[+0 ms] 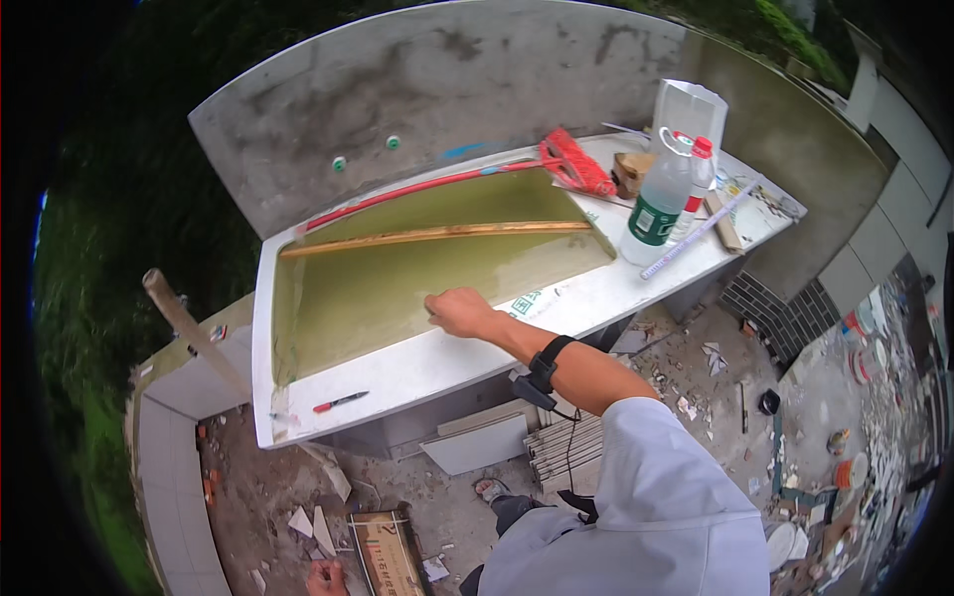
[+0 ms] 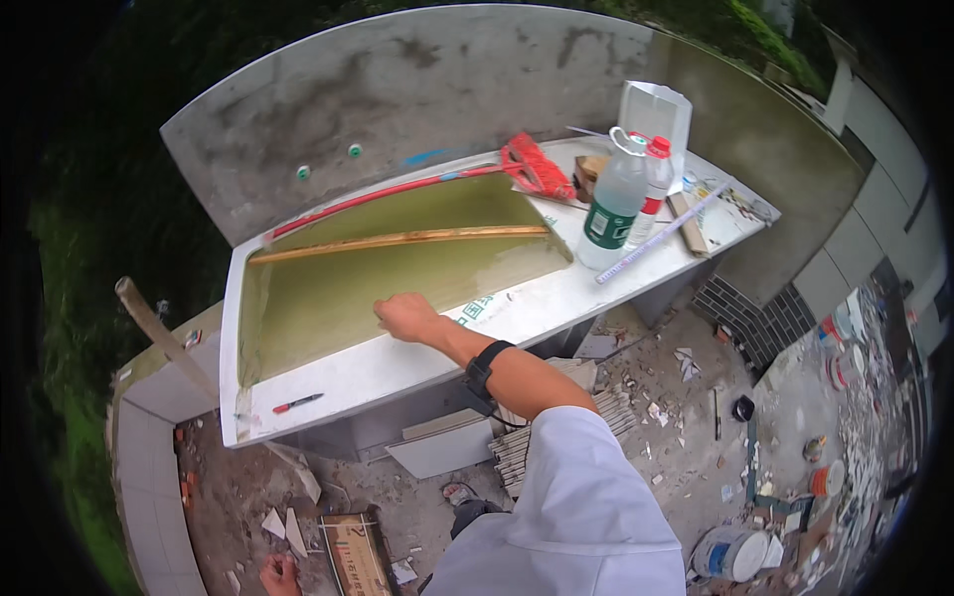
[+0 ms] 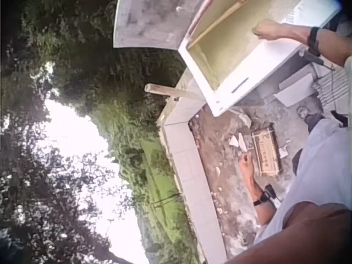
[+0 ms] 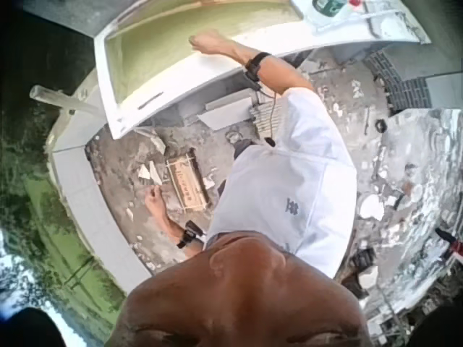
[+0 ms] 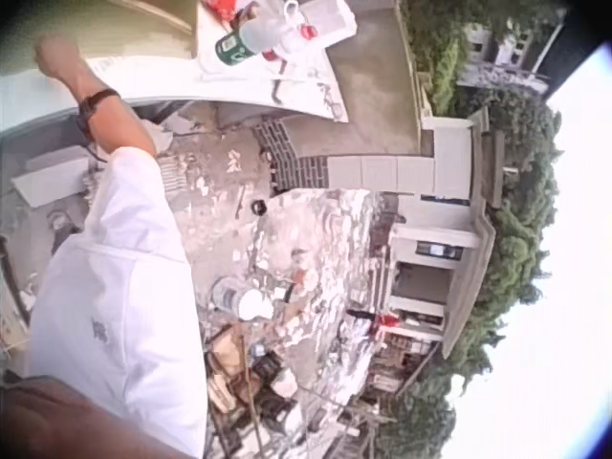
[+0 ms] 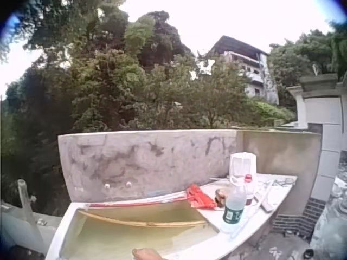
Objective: Applying mortar to the back of a tile using a trowel at a construction site.
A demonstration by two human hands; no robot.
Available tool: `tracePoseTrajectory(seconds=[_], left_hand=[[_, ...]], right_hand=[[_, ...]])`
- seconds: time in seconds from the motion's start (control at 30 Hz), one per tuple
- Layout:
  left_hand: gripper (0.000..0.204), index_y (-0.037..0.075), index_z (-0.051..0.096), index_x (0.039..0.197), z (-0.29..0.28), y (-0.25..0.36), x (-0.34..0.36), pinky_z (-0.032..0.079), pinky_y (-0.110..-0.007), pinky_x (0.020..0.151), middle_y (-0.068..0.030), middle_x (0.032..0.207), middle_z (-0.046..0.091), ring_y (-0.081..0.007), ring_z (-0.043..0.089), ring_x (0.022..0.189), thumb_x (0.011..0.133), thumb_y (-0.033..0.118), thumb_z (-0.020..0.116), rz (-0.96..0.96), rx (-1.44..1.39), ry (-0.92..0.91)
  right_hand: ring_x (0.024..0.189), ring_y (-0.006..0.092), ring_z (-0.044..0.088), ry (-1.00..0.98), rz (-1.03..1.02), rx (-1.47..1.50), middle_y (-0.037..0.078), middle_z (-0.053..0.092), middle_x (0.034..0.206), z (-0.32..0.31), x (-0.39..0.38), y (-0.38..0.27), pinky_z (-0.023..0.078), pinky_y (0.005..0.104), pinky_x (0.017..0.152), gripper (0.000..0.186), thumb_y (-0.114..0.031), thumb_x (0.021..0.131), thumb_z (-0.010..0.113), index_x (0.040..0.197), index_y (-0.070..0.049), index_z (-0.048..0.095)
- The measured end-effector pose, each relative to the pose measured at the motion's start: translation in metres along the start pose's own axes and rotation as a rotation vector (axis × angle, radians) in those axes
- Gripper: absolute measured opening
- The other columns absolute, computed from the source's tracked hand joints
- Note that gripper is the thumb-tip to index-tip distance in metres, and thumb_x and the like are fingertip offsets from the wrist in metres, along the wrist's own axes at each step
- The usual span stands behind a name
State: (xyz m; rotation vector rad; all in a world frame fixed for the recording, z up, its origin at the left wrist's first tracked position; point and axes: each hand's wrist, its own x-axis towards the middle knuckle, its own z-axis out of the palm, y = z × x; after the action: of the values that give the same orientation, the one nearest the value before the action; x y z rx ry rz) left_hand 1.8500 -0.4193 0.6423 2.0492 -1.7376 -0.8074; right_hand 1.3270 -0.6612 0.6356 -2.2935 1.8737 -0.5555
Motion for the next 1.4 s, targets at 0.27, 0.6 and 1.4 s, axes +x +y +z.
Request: tracePoseTrajectory(seconds=[0.27,0.6,1.4], left_hand=[[0.036,0.002,0.066,0.096,0.075,-0.109,0.186,0.049,-0.045,0.074,-0.0213,0.089,0.067,-0.0385,0.063,0.085,0.086,0.035,0.056,0.449,0.588,-0.491],[0.035,0.004,0.066,0.097,0.17,-0.113,0.292,0.049,-0.045,0.074,-0.0209,0.089,0.067,-0.0377,0.063,0.085,0.085,0.035,0.057,0.662,0.511,-0.806],[0.036,0.011,0.063,0.108,0.54,0.177,0.018,0.049,-0.048,0.084,-0.0135,0.096,0.066,-0.0341,0.06,0.1,0.082,0.035,0.055,1.739,1.169,-1.19]], right_hand=[[0.078,0.0423,0.059,0.093,0.488,0.24,0.021,0.062,0.077,-0.036,-0.218,0.001,0.045,0.0494,0.07,0.034,-0.036,0.096,0.045,0.091,-0.005,0.057],[0.089,0.037,0.064,-0.09,1.908,0.15,0.019,0.066,0.093,0.167,-0.712,-0.286,0.05,0.0458,0.077,0.034,-0.036,0.076,0.066,0.091,-0.005,0.067],[0.08,0.0292,0.067,0.528,2.511,0.869,0.011,0.07,0.08,0.246,-0.971,-0.484,0.051,0.0395,0.073,0.03,-0.037,0.081,0.066,0.086,-0.007,0.07]])
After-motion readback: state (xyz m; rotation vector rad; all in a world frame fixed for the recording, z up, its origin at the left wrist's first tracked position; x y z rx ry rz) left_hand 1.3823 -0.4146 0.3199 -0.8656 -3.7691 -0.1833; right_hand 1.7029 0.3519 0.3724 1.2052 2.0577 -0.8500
